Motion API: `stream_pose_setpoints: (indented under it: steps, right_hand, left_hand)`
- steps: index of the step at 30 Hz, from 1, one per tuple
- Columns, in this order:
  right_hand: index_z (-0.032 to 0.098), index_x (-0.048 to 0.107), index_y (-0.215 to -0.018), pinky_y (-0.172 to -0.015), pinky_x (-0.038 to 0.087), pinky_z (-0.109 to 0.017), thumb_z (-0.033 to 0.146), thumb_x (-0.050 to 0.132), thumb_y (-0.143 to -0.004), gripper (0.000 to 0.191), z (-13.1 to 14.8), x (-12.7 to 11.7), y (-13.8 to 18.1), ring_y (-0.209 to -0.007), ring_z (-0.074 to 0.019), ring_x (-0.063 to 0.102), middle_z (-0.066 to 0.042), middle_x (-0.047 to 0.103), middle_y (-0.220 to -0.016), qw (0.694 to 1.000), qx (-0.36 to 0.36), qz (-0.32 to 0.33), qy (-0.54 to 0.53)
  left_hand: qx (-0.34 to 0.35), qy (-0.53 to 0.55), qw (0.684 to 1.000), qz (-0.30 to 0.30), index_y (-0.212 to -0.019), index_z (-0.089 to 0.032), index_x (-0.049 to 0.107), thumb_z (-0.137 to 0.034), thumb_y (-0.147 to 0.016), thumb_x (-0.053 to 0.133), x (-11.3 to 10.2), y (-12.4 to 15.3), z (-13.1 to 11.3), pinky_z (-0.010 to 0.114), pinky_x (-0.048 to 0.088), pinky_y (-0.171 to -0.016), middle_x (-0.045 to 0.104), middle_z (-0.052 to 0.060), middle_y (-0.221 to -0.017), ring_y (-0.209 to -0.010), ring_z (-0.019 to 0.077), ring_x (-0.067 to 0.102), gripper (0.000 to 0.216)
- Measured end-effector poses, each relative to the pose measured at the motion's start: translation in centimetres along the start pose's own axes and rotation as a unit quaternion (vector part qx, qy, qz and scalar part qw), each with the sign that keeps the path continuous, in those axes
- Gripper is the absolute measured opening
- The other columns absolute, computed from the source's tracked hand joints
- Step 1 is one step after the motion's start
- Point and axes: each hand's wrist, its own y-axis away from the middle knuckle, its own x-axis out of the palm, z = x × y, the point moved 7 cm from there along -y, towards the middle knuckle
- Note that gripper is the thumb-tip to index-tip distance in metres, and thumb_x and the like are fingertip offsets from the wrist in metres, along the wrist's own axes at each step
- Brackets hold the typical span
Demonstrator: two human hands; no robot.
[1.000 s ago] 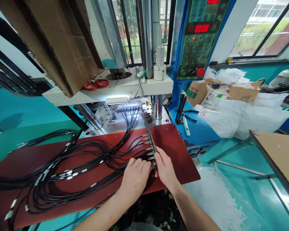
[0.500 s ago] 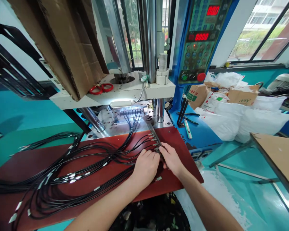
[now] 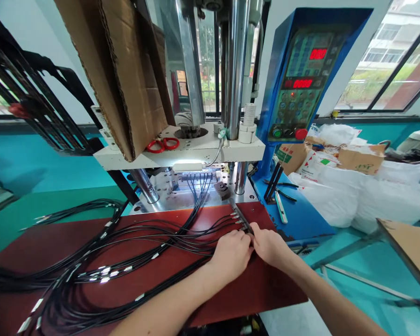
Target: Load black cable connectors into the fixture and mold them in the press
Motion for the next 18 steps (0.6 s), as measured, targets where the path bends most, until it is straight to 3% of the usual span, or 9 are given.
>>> stream_pose_setpoints:
  steps: [3,6,8,10,12,15,18]
  right_hand:
    - [0.01,0.047,-0.098,-0.053,0.037,-0.031,0.023,0.03,-0.088,0.024,1.0,-0.2,0.2,-0.067,-0.0291,0.063,-0.014,0.066,-0.074,0.987,-0.03,0.014,0.157]
    - [0.013,0.047,-0.094,-0.049,0.033,-0.029,0.029,0.028,-0.09,0.025,1.0,-0.3,0.2,-0.064,-0.0284,0.063,-0.011,0.066,-0.072,0.986,-0.036,0.013,0.165]
    - [0.014,0.048,-0.092,-0.049,0.031,-0.029,0.032,0.031,-0.09,0.025,0.8,-0.7,0.0,-0.064,-0.0282,0.063,-0.01,0.067,-0.07,0.987,-0.038,0.017,0.154]
    - [0.016,0.05,-0.091,-0.052,0.032,-0.029,0.036,0.033,-0.089,0.026,1.0,-1.7,-0.7,-0.068,-0.0281,0.063,-0.009,0.067,-0.071,0.989,-0.038,0.013,0.144]
    - [0.018,0.053,-0.09,-0.056,0.034,-0.029,0.037,0.034,-0.088,0.027,1.9,-3.2,-2.3,-0.071,-0.0264,0.062,-0.008,0.067,-0.074,0.992,-0.034,-0.001,0.123]
    - [0.02,0.057,-0.088,-0.062,0.037,-0.028,0.033,0.039,-0.086,0.022,4.5,-4.9,-6.6,-0.077,-0.0224,0.061,-0.007,0.066,-0.082,0.997,-0.051,-0.032,0.054]
    - [0.021,0.06,-0.093,-0.069,0.038,-0.027,0.029,0.042,-0.085,0.021,7.0,-5.6,-12.5,-0.082,-0.0202,0.059,-0.005,0.065,-0.085,0.996,-0.053,-0.072,0.005]
  left_hand:
    - [-0.029,0.076,0.996,-0.044,-0.089,-0.016,0.056,-0.026,-0.08,0.048,-3.4,0.3,3.2,0.032,0.042,-0.073,0.06,0.006,-0.087,-0.083,0.0199,0.052,0.016]
    - [-0.116,0.131,0.98,-0.093,-0.089,-0.018,0.056,-0.025,-0.079,0.047,-7.1,1.1,9.5,0.029,0.041,-0.072,0.059,0.003,-0.081,-0.078,0.017,0.052,0.016]
    - [-0.191,0.168,0.959,-0.125,-0.085,-0.018,0.057,-0.023,-0.076,0.048,-8.4,1.9,14.6,0.028,0.04,-0.071,0.057,0.002,-0.08,-0.075,0.0163,0.052,0.014]
    - [-0.284,0.25,0.914,-0.149,-0.081,-0.018,0.056,-0.02,-0.069,0.053,-8.0,2.8,19.3,0.028,0.038,-0.074,0.055,0.002,-0.082,-0.078,0.0162,0.051,0.013]
    - [-0.359,0.335,0.857,-0.156,-0.085,-0.016,0.054,-0.018,-0.063,0.058,-6.4,3.2,22.4,0.028,0.038,-0.074,0.053,0.002,-0.08,-0.078,0.016,0.051,0.022]
    - [-0.396,0.42,0.806,-0.13,-0.098,-0.013,0.048,-0.02,-0.062,0.061,-3.4,2.1,23.6,0.027,0.04,-0.061,0.051,-0.001,-0.065,-0.061,0.0145,0.051,0.039]
    - [-0.389,0.526,0.75,-0.102,-0.098,-0.012,0.045,-0.023,-0.067,0.057,-1.1,0.4,22.6,0.025,0.04,-0.052,0.05,-0.003,-0.057,-0.049,0.0117,0.049,0.035]
